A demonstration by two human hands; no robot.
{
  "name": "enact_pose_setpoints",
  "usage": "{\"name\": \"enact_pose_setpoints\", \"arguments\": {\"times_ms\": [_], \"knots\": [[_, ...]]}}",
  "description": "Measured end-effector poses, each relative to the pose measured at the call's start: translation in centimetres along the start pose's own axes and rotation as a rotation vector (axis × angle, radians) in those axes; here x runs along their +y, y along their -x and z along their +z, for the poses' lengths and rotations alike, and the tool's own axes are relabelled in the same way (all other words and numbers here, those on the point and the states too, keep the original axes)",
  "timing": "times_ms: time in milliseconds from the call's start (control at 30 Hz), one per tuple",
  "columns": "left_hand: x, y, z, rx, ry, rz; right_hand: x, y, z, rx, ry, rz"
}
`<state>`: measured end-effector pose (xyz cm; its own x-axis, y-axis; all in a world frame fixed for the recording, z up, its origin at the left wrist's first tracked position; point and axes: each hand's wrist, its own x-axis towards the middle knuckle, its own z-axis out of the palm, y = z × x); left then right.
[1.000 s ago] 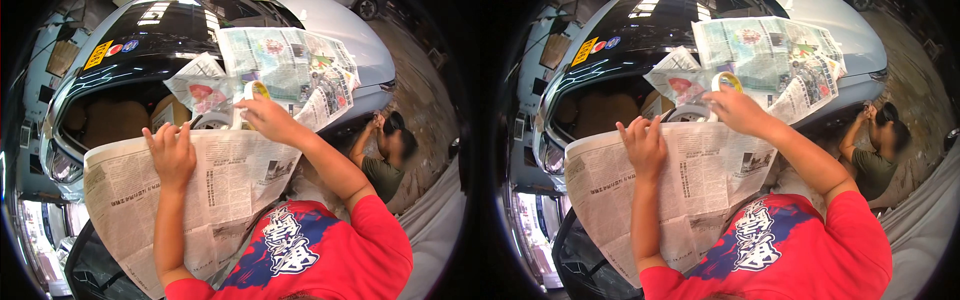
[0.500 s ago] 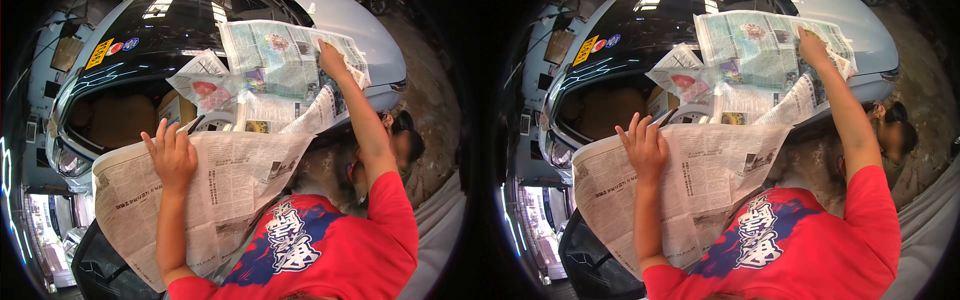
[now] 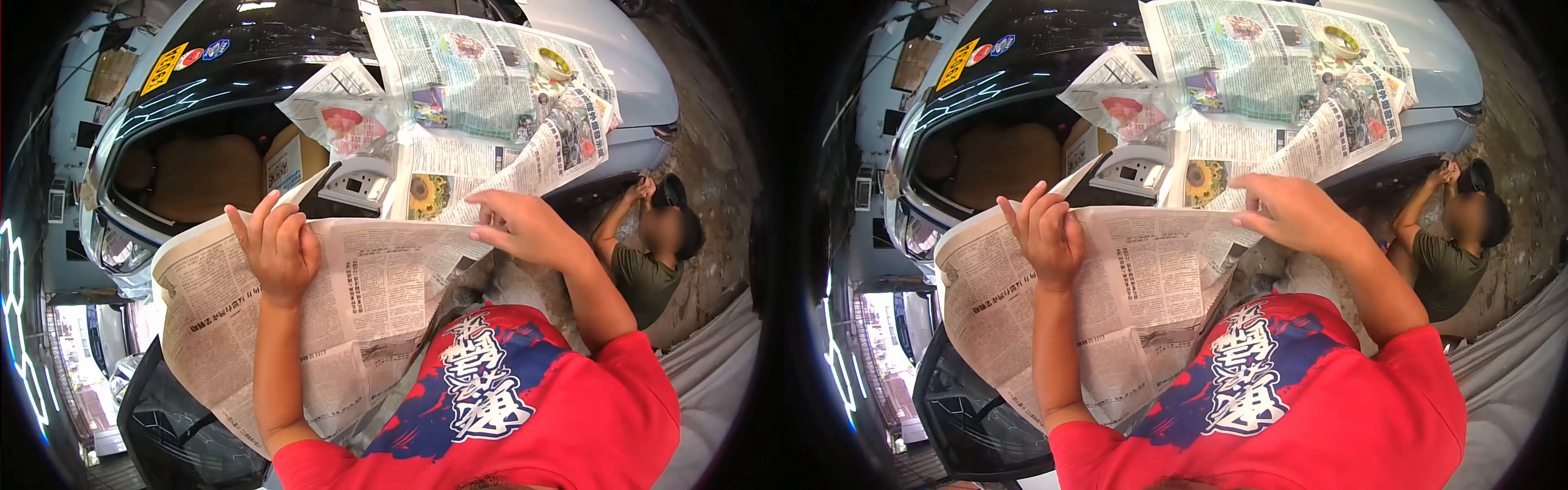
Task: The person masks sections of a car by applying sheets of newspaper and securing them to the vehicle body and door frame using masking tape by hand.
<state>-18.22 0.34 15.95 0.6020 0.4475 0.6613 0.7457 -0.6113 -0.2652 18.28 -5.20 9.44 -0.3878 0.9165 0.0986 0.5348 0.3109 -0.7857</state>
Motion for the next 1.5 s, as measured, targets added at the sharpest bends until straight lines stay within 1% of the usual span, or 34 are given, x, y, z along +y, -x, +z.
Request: {"name": "enact_pose_setpoints", "arguments": {"times_ms": [67, 167, 233, 267, 333, 400, 467, 567, 667, 767, 800, 867, 967, 1067, 1167, 1267, 1367, 1500], "knots": [[-0.4, 0.4, 0.2, 0.026, -0.005, -0.009, 0.6, 1.3, 0.9, 0.083, 0.118, -0.089], [-0.7, 0.5, -0.2, 0.05, -0.062, -0.002, 0.6, 1.3, -0.1, 0.18, 0.137, -0.108], [-1.4, 0.0, -1.0, 0.09, -0.116, -0.011, -0.1, -0.7, -1.2, 0.262, 0.176, -0.09], [-1.7, -0.4, -1.2, 0.109, -0.157, -0.019, 0.0, -2.5, -1.7, 0.306, 0.193, -0.152], [-2.4, -1.3, -1.3, 0.147, -0.206, -0.031, 0.5, -6.6, -2.0, 0.294, 0.153, -0.151], [-2.0, -2.1, -1.3, 0.053, -0.262, 0.001, 1.8, -10.0, -1.2, 0.125, 0.152, 0.044], [-1.3, -3.2, -1.3, -0.069, -0.286, 0.032, 4.4, -12.2, 0.0, -0.029, 0.197, 0.116], [-1.1, -3.7, 0.1, -0.181, -0.234, 0.133, 8.2, -13.5, 1.1, -0.326, 0.236, 0.138], [-0.7, -3.6, 1.5, -0.262, -0.212, 0.191, 8.5, -12.8, 1.6, -0.433, 0.352, 0.16], [-0.3, -3.3, 2.5, -0.313, -0.208, 0.221, 5.8, -11.4, 1.6, -0.448, 0.732, 0.245], [-0.2, -3.3, 2.6, -0.318, -0.205, 0.222, 6.6, -11.0, 3.1, -0.221, 0.832, 0.165], [-0.1, -3.3, 2.8, -0.331, -0.198, 0.201, 3.6, -10.5, 3.6, 0.166, 0.658, -0.114], [0.1, -3.4, 2.6, -0.352, -0.195, 0.168, -0.2, -10.8, 6.1, 0.357, 0.161, -0.372], [0.1, -3.4, 2.3, -0.378, -0.216, 0.165, 0.3, -11.1, 8.0, 0.26, 0.068, -0.285], [0.0, -3.1, 2.0, -0.395, -0.213, 0.127, 2.0, -11.0, 9.0, 0.126, 0.135, -0.298], [0.9, -2.9, 1.2, -0.474, -0.242, 0.08, 2.6, -11.0, 9.8, 0.111, 0.142, -0.315], [1.7, -2.8, 0.3, -0.519, -0.301, 0.086, 3.1, -11.2, 10.3, 0.171, 0.123, -0.41], [2.5, -2.9, -0.5, -0.557, -0.333, 0.098, 3.2, -12.2, 10.4, 0.141, 0.281, -0.43]]}}
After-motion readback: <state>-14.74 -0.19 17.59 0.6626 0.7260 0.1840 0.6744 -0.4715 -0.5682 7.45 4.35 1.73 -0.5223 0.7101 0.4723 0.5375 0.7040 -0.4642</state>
